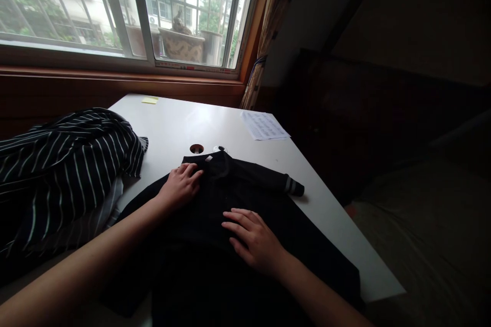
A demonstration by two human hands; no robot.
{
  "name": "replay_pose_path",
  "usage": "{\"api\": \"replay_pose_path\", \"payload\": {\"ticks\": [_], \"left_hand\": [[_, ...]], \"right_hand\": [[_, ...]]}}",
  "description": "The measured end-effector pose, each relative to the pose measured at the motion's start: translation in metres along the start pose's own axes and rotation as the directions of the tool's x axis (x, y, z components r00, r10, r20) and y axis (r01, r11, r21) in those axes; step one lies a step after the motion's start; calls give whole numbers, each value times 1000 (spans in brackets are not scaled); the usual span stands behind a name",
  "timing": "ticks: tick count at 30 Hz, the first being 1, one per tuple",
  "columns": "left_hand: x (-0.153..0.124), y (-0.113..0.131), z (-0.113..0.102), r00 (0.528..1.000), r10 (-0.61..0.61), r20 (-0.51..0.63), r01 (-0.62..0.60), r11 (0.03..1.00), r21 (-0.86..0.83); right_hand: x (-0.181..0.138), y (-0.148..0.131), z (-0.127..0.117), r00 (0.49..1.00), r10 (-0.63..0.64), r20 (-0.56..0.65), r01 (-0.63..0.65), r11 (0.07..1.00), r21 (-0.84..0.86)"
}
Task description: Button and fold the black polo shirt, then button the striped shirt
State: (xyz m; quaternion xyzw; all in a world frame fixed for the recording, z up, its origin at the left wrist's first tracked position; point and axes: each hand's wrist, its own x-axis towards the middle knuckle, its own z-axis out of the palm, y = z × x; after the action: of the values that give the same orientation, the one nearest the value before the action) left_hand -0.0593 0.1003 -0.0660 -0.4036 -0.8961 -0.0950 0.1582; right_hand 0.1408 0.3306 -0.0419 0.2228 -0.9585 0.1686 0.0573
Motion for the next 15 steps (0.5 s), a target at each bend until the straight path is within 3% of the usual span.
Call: {"api": "replay_pose_path", "payload": {"ticks": [7, 10, 12, 15], "left_hand": [[-22, -3, -18, 996, 45, 82, -48, 998, 34], [-9, -5, -31, 996, 29, 79, -28, 999, -19], [5, -6, -35, 1000, 5, 15, -4, 999, -46], [26, -7, -31, 997, -20, -75, 17, 999, -45]], "right_hand": [[-1, 13, -17, 997, -76, 25, 71, 986, 151], [19, 29, -26, 995, -24, -101, 43, 980, 193], [41, 41, -29, 979, 23, -204, 8, 989, 149], [78, 57, -27, 971, 77, -225, -77, 997, 8]]}}
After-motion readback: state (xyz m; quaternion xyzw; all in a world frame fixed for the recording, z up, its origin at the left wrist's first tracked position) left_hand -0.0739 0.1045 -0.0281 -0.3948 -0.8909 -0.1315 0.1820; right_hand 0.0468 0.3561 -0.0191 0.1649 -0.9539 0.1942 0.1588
